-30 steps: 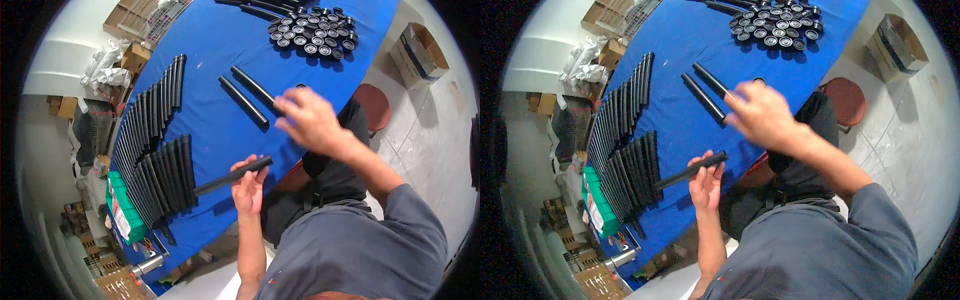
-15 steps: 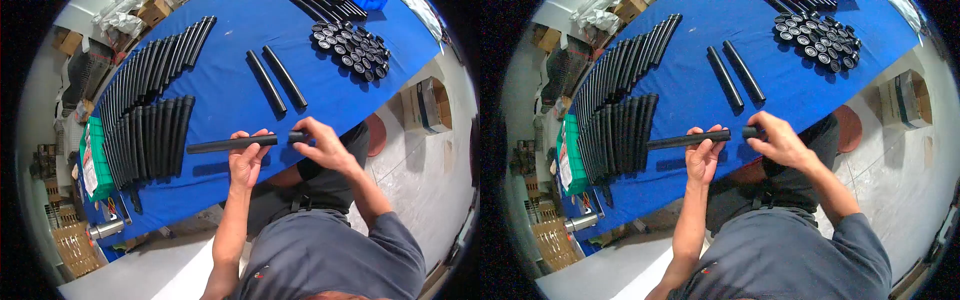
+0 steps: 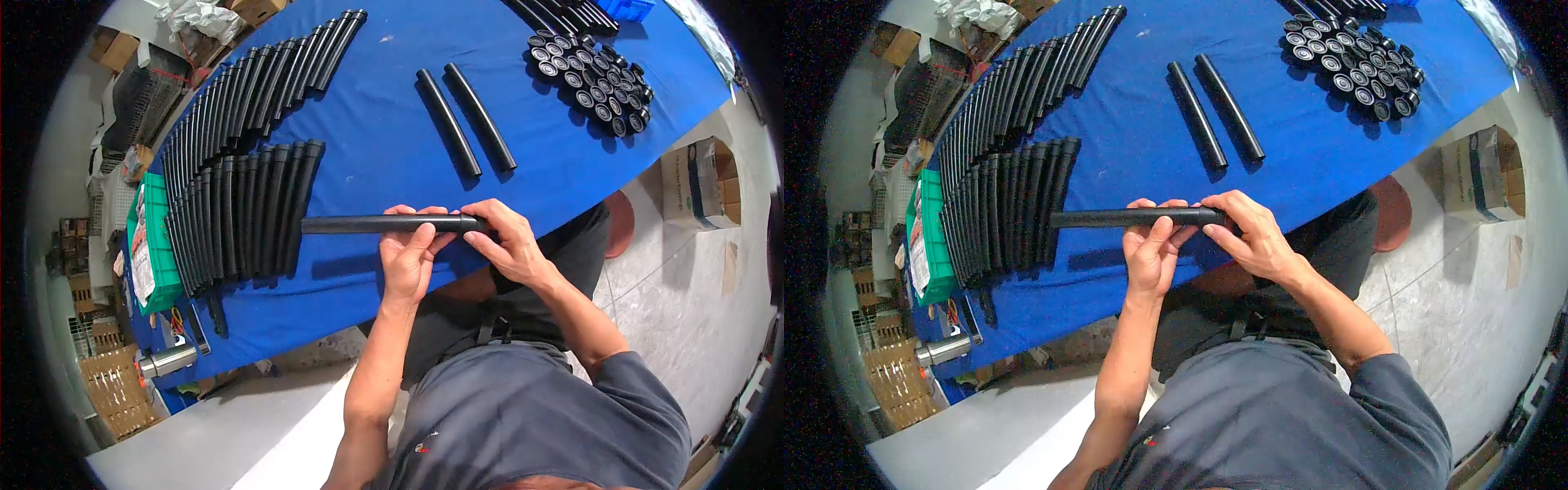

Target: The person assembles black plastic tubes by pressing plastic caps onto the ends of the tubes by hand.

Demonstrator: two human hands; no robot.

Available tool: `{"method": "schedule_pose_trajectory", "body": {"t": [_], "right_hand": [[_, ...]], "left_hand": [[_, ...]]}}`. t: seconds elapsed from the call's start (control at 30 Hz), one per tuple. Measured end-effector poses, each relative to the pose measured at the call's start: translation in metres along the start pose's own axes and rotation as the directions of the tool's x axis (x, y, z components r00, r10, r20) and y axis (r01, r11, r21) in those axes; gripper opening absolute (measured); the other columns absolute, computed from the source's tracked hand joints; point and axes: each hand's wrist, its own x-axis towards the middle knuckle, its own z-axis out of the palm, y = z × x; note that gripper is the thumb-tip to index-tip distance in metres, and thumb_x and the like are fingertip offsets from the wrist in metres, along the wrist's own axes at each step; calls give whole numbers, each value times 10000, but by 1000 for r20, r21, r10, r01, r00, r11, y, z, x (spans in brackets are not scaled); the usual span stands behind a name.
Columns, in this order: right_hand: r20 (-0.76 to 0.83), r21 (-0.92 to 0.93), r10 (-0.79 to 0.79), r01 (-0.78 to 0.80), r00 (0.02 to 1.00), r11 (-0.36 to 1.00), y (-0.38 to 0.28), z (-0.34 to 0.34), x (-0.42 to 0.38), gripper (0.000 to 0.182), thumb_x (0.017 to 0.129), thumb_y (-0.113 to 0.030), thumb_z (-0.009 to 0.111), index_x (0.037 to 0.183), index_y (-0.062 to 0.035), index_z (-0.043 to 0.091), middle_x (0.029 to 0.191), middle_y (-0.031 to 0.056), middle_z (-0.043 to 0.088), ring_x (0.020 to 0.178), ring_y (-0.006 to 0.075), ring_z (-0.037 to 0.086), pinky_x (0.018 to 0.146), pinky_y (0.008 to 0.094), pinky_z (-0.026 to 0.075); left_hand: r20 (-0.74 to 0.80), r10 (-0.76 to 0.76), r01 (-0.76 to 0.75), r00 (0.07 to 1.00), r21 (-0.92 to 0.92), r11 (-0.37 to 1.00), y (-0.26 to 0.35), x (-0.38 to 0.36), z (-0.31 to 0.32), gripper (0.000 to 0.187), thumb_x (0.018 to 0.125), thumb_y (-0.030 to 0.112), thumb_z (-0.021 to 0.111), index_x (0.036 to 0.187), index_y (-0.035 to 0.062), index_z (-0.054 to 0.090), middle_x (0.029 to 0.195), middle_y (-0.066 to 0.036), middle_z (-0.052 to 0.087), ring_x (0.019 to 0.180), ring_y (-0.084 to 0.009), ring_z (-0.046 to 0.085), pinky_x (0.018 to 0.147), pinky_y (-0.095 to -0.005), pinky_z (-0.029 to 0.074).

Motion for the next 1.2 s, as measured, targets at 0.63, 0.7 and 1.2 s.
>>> {"method": "schedule_pose_trajectory", "body": {"t": [0.63, 0.7, 1.2], "right_hand": [[36, 84, 0, -3, 999, 996, 1, -4, 2, 339, 952, -142, 686, 1243, 19, 622, 1054, 145, 661, 899, 247, 666, 778, 346, 527], [17, 58, -31, 30, 999, 998, 3, -2, 2, 345, 948, -149, 695, 1242, 17, 623, 1045, 141, 660, 894, 241, 665, 770, 342, 527], [26, -45, -51, 52, 998, 998, -6, 5, 6, 392, 881, -196, 786, 1188, -3, 638, 1005, 174, 674, 921, 356, 681, 800, 410, 531]], "left_hand": [[-125, -4, 9, 992, 44, 999, -3, -2, 12, 252, 958, 25, 683, 1177, 69, 567, 1165, -232, 704, 1079, -356, 713, 919, -491, 635], [-113, -5, 11, 994, 52, 999, -4, -2, 12, 246, 964, 35, 681, 1180, 64, 567, 1163, -230, 706, 1082, -348, 712, 922, -483, 634], [13, -50, 51, 999, -108, 993, 2, 0, -7, 251, 971, 31, 666, 1207, 54, 583, 1240, -224, 677, 1213, -391, 641, 1023, -506, 574]]}}
